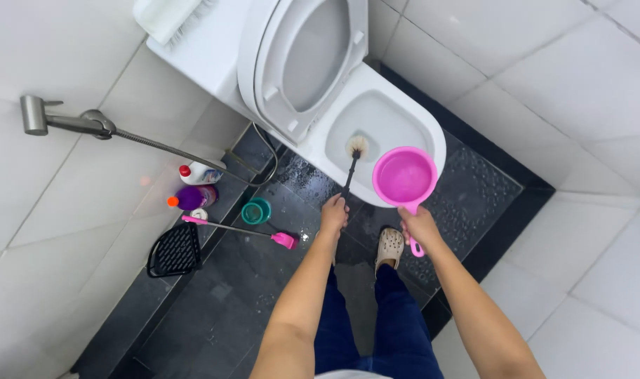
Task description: The person fills a pink scoop with water from a sink, then uses a toilet brush to scrub the inside of a toilet bowl. They pour water from the scoop into the toilet and continue scrubbing the bowl with the brush.
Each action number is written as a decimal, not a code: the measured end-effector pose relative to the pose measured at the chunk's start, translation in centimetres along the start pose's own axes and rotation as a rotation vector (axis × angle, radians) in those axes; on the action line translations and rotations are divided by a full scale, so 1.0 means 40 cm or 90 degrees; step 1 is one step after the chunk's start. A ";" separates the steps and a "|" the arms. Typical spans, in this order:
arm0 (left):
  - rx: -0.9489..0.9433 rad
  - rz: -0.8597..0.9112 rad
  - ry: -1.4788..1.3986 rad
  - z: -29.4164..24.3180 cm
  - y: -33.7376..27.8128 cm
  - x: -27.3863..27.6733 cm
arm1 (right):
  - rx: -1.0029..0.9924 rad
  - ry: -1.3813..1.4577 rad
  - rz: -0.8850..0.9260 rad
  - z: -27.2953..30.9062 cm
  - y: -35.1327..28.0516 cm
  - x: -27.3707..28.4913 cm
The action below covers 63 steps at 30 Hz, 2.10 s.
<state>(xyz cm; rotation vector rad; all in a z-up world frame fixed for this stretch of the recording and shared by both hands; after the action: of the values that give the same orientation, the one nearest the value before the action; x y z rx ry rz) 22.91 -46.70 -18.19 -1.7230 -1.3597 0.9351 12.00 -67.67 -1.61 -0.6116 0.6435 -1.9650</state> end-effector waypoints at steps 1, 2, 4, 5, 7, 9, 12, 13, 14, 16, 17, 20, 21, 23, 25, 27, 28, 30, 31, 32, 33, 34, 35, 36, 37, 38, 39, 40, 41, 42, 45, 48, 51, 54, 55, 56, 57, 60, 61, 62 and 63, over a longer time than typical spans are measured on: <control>0.007 -0.009 -0.006 0.001 0.004 0.000 | -0.007 -0.005 0.009 -0.005 0.036 0.005; 0.002 -0.010 -0.017 0.001 0.009 -0.001 | -0.010 -0.039 0.032 -0.011 0.073 0.006; -0.008 -0.016 -0.041 -0.001 0.038 -0.014 | -0.005 -0.084 0.063 0.006 0.143 0.001; 0.013 -0.017 -0.051 0.009 0.053 -0.020 | 0.009 -0.173 0.083 0.027 0.164 -0.006; 0.041 -0.022 -0.068 0.029 0.085 -0.033 | 0.019 -0.269 0.109 0.033 0.233 -0.032; 0.046 -0.023 -0.112 0.048 0.113 -0.047 | -0.024 -0.287 0.118 -0.012 0.321 -0.064; 0.031 -0.040 -0.170 0.052 0.142 -0.064 | -0.012 -0.283 0.080 0.012 0.382 -0.126; 0.032 -0.045 -0.174 0.043 0.156 -0.065 | -0.013 -0.285 0.085 0.005 0.412 -0.128; 0.011 -0.058 -0.174 0.028 0.167 -0.063 | -0.012 -0.292 0.105 -0.003 0.441 -0.134; -0.004 -0.069 -0.170 0.008 0.182 -0.066 | -0.017 -0.297 0.122 -0.010 0.462 -0.131; -0.025 -0.081 -0.150 -0.017 0.190 -0.069 | -0.010 -0.234 0.112 0.007 0.464 -0.126; -0.087 -0.143 -0.062 -0.091 0.213 -0.080 | -0.005 -0.129 0.084 0.040 0.471 -0.098; -0.129 -0.194 0.006 -0.123 0.215 -0.080 | -0.006 -0.086 0.069 0.049 0.472 -0.085; -0.244 -0.241 0.108 -0.101 0.287 -0.083 | -0.020 -0.028 0.050 0.060 0.461 -0.057; -0.360 -0.283 0.212 -0.128 0.282 -0.103 | -0.034 0.031 0.029 0.066 0.448 -0.029; -0.171 -0.231 0.006 -0.114 0.265 -0.101 | -0.052 0.091 0.005 0.062 0.433 0.002; -0.171 -0.228 0.010 -0.116 0.265 -0.127 | -0.053 0.094 0.001 0.054 0.430 0.018; -0.081 -0.170 -0.199 -0.078 0.277 -0.176 | -0.051 0.136 -0.012 0.036 0.421 0.048; -0.079 -0.166 -0.194 -0.090 0.277 -0.204 | -0.053 0.140 -0.017 0.025 0.417 0.063; -0.090 -0.155 -0.197 -0.105 0.276 -0.234 | -0.063 0.149 -0.026 0.011 0.412 0.078; -0.100 -0.143 -0.202 -0.118 0.275 -0.267 | -0.073 0.157 -0.034 -0.003 0.407 0.095; -0.099 -0.140 -0.198 -0.120 0.276 -0.293 | -0.074 0.159 -0.038 -0.013 0.397 0.109; -0.162 -0.172 -0.045 -0.148 0.268 -0.322 | -0.076 0.165 -0.037 -0.021 0.388 0.123; -0.224 -0.203 0.110 -0.174 0.256 -0.357 | -0.079 0.172 -0.035 -0.028 0.378 0.137; -0.221 -0.202 0.111 -0.161 0.246 -0.362 | -0.082 0.172 -0.037 -0.041 0.374 0.150; -0.244 -0.191 0.163 -0.156 0.230 -0.377 | -0.081 0.176 -0.042 -0.052 0.369 0.166; -0.269 -0.181 0.215 -0.156 0.216 -0.391 | -0.078 0.180 -0.046 -0.061 0.367 0.178; -0.269 -0.180 0.216 -0.105 0.239 -0.377 | -0.078 0.182 -0.047 -0.067 0.352 0.188; -0.285 -0.144 0.314 -0.067 0.269 -0.386 | -0.087 0.178 -0.051 -0.069 0.347 0.196; -0.300 -0.108 0.412 -0.026 0.299 -0.395 | -0.095 0.175 -0.056 -0.072 0.341 0.205; -0.241 -0.186 0.363 -0.080 0.294 -0.359 | -0.098 0.197 -0.052 -0.107 0.342 0.229; -0.213 -0.261 0.129 -0.156 0.273 -0.348 | -0.099 0.199 -0.048 -0.118 0.323 0.250; -0.059 -0.184 0.126 -0.180 0.183 -0.428 | -0.102 0.174 -0.045 -0.127 0.310 0.274; -0.288 -0.185 0.426 0.068 0.337 -0.471 | -0.095 0.160 -0.050 -0.127 0.292 0.295; -0.290 -0.187 0.425 0.047 0.285 -0.473 | -0.093 0.160 -0.048 -0.123 0.294 0.300; -0.258 -0.156 0.454 0.039 0.242 -0.483 | -0.090 0.146 -0.053 -0.119 0.298 0.307; -0.221 -0.123 0.486 0.047 0.192 -0.484 | -0.093 0.132 -0.059 -0.128 0.290 0.311; -0.220 -0.143 0.445 -0.032 0.178 -0.486 | -0.091 0.115 -0.060 -0.125 0.288 0.308; -0.219 -0.143 0.444 -0.061 0.216 -0.491 | -0.092 0.114 -0.059 -0.120 0.288 0.305; -0.215 -0.194 0.439 -0.094 0.252 -0.481 | -0.088 0.100 -0.060 -0.114 0.288 0.302; -0.211 -0.242 0.437 -0.127 0.287 -0.470 | -0.084 0.089 -0.063 -0.109 0.287 0.297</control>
<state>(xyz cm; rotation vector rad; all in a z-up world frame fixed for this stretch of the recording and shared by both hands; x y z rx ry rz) 29.20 -67.59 -24.10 -1.6993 -1.3272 -0.1091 11.31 -82.20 -10.56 -0.6007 0.8492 -2.0822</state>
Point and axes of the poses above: each hand's wrist, its own y-axis towards the middle knuckle, its own x-axis out of the back of the hand, z = x × y, the point moved 8 cm from there along y, towards the middle knuckle, and after that the axes turned 10 degrees about x, right-handed, at the moved point
